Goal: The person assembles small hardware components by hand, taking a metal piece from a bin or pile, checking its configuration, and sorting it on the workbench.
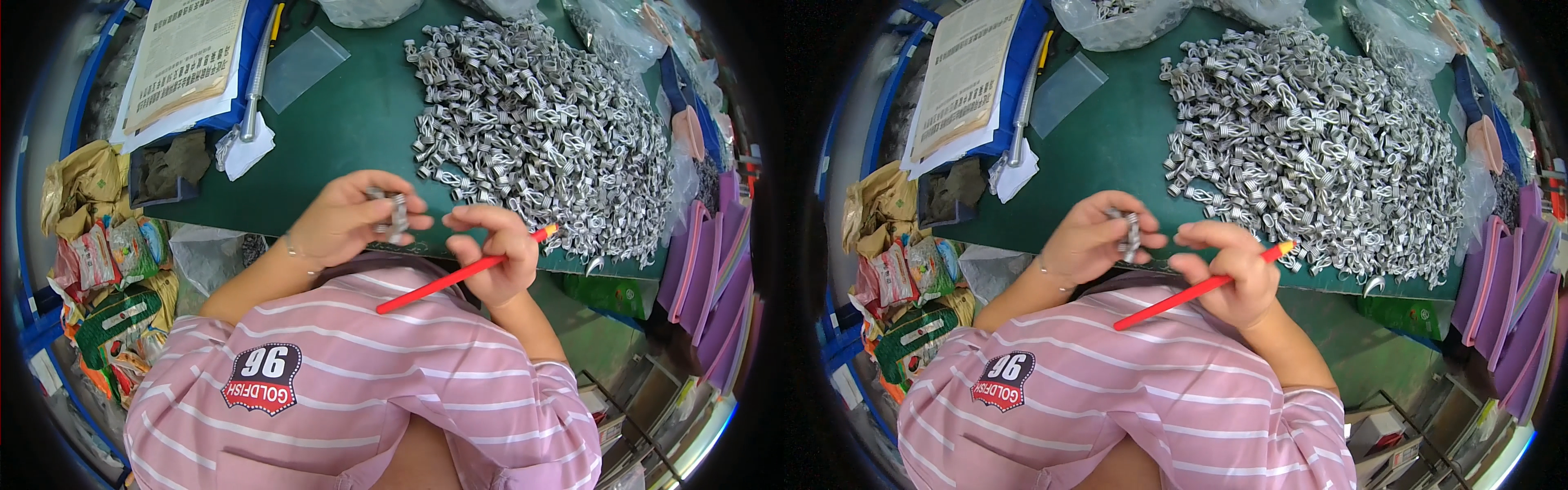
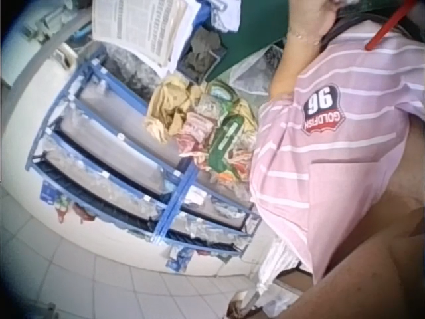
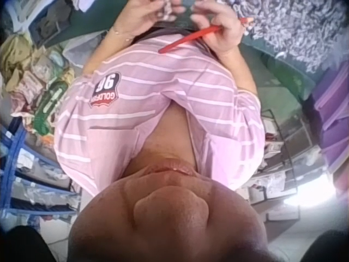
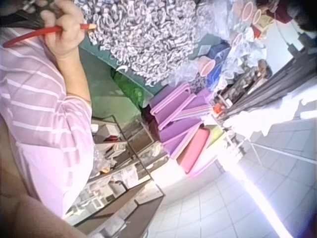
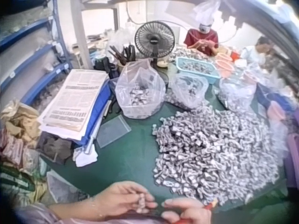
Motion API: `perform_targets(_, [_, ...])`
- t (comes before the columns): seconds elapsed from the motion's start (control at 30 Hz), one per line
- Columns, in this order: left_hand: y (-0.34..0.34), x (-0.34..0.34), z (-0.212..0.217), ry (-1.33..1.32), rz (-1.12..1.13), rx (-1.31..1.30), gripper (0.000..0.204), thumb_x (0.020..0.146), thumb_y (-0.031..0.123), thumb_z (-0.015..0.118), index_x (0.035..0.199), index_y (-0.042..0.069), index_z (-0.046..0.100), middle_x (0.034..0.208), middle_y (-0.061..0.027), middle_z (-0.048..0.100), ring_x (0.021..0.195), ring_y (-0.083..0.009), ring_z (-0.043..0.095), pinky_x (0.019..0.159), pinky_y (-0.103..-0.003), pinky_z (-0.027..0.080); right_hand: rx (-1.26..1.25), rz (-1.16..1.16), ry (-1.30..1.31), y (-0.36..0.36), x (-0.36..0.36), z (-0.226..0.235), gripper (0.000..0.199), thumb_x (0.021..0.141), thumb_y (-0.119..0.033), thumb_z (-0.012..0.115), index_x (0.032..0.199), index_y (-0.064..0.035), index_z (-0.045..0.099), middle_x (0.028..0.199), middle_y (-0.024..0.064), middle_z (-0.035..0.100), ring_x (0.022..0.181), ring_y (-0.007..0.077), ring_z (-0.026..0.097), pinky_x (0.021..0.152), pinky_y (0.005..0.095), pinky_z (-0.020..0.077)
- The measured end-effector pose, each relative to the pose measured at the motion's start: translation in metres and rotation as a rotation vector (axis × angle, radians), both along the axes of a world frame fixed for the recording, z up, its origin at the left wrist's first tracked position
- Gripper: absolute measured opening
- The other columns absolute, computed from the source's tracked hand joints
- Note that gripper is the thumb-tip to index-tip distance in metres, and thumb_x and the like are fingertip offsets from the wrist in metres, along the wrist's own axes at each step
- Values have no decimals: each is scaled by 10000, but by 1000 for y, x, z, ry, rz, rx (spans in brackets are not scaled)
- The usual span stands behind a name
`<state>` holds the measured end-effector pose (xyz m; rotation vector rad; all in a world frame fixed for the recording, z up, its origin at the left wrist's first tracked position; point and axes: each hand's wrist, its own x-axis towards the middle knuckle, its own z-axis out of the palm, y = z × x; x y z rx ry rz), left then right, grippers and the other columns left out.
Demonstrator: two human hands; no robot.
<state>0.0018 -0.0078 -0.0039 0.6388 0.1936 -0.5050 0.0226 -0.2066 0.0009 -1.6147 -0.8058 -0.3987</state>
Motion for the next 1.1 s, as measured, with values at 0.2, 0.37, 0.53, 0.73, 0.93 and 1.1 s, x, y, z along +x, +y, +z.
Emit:
perform_targets(0.2, [151,-62,-26,-289,-434,394,246,796,120,619,963,-27,516,892,-160,590,573,-224,597,529,-285,481,-340,-317,-188,-18,35,-8,262,659,42,676,727,-58,443,810,98,617,682,264,553,608,354,407])
perform_targets(0.37, [212,-145,-56,1,-733,1500,440,766,178,637,1147,0,510,1014,-170,607,950,-264,579,791,-317,458,-720,-379,-204,-6,47,-4,236,654,-80,679,818,-75,509,894,46,605,813,251,526,711,375,328])
perform_targets(0.53, [169,-112,-36,-261,-953,1533,300,770,232,645,987,29,608,884,-162,628,808,-291,601,716,-329,473,-780,-391,-236,5,55,-4,213,656,-101,671,800,-86,514,838,46,602,766,247,510,711,374,327])
perform_targets(0.73, [59,-5,19,-896,-533,1118,150,784,163,628,867,38,621,757,-87,608,693,-195,599,593,-283,457,-819,-355,-217,0,60,-2,218,633,-97,706,790,-92,555,699,39,570,725,222,536,664,357,329])
perform_targets(0.93, [-23,57,-8,-1191,100,1542,408,719,23,639,1108,22,513,1169,-122,466,890,-238,570,694,-293,482,-810,-457,-237,15,61,-9,103,703,-128,611,716,-104,511,629,73,514,703,264,491,668,385,317])
perform_targets(1.1, [-13,45,-14,-1140,4,1445,384,694,56,674,1049,11,536,1142,-129,486,871,-277,569,704,-308,482,-692,-354,-227,10,51,-4,114,709,-78,605,693,-89,493,728,79,600,720,244,541,655,367,334])
